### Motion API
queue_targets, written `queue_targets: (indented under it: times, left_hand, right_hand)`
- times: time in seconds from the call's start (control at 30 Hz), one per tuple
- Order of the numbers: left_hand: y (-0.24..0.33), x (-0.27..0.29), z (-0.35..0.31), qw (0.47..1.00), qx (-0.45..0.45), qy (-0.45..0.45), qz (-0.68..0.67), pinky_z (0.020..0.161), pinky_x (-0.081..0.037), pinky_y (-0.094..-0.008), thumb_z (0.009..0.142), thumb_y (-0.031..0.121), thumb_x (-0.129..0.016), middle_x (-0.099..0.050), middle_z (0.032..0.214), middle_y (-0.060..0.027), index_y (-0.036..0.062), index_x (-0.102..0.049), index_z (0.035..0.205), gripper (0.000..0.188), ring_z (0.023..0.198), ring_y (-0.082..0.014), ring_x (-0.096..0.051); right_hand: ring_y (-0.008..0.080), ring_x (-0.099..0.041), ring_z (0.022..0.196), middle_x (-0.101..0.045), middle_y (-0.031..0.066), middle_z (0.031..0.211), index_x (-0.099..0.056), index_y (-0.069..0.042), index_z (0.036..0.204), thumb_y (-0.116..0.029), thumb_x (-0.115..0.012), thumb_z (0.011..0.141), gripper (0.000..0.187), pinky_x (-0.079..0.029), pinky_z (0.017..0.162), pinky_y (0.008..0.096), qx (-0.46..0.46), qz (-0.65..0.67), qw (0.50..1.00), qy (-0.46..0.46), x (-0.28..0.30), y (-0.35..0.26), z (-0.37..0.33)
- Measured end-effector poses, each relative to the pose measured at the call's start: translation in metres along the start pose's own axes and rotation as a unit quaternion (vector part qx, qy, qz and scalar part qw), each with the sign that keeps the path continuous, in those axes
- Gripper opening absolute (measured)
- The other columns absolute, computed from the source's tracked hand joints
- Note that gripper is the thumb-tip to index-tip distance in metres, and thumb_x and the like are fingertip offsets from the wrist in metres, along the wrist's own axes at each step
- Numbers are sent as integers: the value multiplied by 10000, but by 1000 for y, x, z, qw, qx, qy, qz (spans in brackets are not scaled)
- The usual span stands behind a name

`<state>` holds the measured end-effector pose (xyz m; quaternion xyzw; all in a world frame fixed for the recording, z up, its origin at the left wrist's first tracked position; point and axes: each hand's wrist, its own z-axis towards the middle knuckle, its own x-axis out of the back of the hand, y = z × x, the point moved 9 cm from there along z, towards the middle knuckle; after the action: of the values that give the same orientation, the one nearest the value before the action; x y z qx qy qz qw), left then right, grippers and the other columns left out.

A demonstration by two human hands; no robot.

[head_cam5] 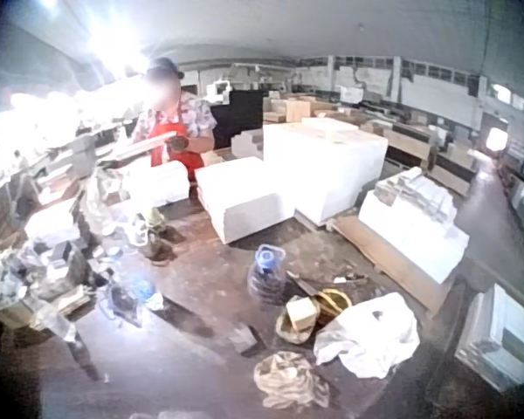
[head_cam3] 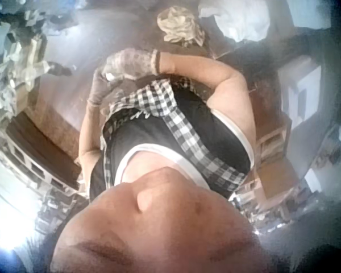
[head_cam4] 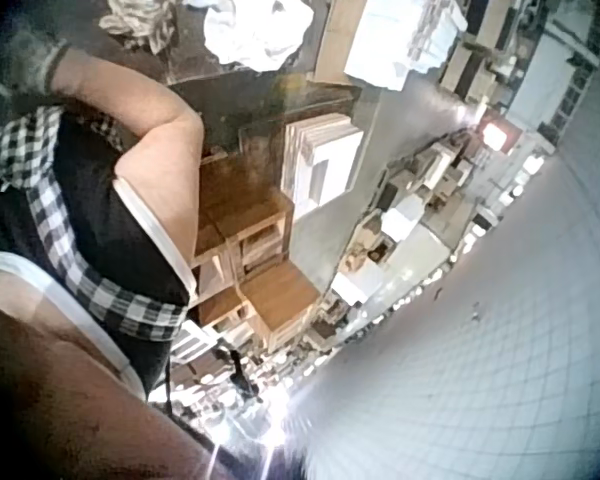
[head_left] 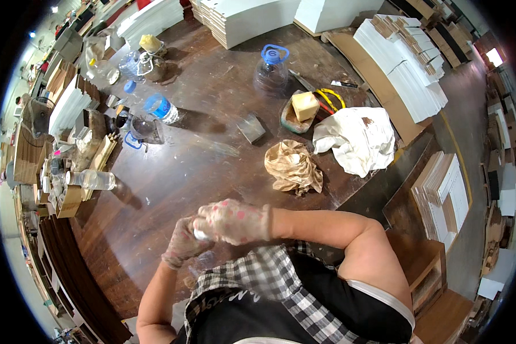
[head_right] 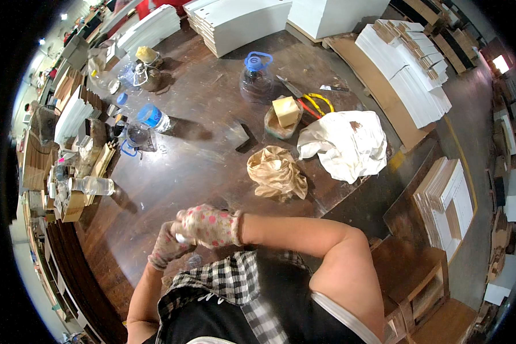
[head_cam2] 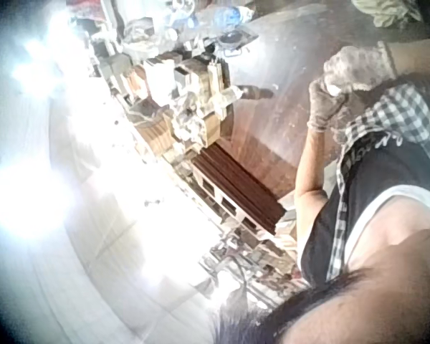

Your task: The person sands a wooden frame with a sponge, wipes it with a cloth, and stacks it with other frames. They then apply a liquid finish from a small bottle using a brush to the edges of the frame.

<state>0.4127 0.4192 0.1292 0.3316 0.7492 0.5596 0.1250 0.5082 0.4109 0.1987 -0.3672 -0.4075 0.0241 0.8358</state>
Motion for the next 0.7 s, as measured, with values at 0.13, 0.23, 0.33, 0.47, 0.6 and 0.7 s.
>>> queue_targets:
  times: [0.13,0.23,0.33,0.47,0.6,0.7]
  left_hand:
    - [-28,-8,-15,987,-20,-137,-77,852,-481,-292,716,174,-811,-643,1100,-22,55,-611,1132,477,987,-116,-577]
    - [-53,-10,-14,985,-5,-147,-88,888,-479,-322,708,203,-843,-619,1150,-29,65,-557,1197,582,1009,-140,-583]
    - [-76,-4,-12,996,23,-67,-56,903,-481,-349,709,200,-852,-617,1146,-39,71,-517,1231,634,1007,-152,-586]
    - [-28,-17,-18,973,-138,-164,87,923,-472,-362,721,209,-826,-618,1180,-46,67,-584,1166,527,1046,-168,-587]
    - [5,-28,-29,968,-160,-195,1,909,-477,-357,681,253,-845,-639,1146,-52,56,-617,1123,535,1027,-172,-603]
    - [-9,-34,-32,959,-86,-265,-60,893,-483,-349,671,267,-852,-644,1113,-49,49,-617,1113,546,1010,-162,-604]
  right_hand:
    - [281,-608,938,-584,134,952,-595,-54,913,-154,-657,767,188,-525,728,398,91,76,991,-66,-7,-27,6]
    - [294,-615,905,-572,144,1022,-595,-40,929,-163,-677,755,228,-531,704,396,30,48,991,-119,-15,-19,10]
    - [305,-613,874,-572,148,1021,-596,-42,924,-162,-673,770,210,-528,679,400,-58,20,993,-97,-37,3,9]
    - [302,-587,869,-566,129,1003,-587,-78,911,-171,-674,721,229,-517,660,411,147,71,987,0,-9,-36,2]
    - [293,-601,893,-610,88,925,-626,-101,839,-169,-639,751,113,-509,705,399,243,55,968,-13,-9,-68,0]
    - [294,-605,866,-611,80,891,-619,-100,820,-191,-606,761,109,-508,715,396,220,10,975,-30,-3,-79,-2]
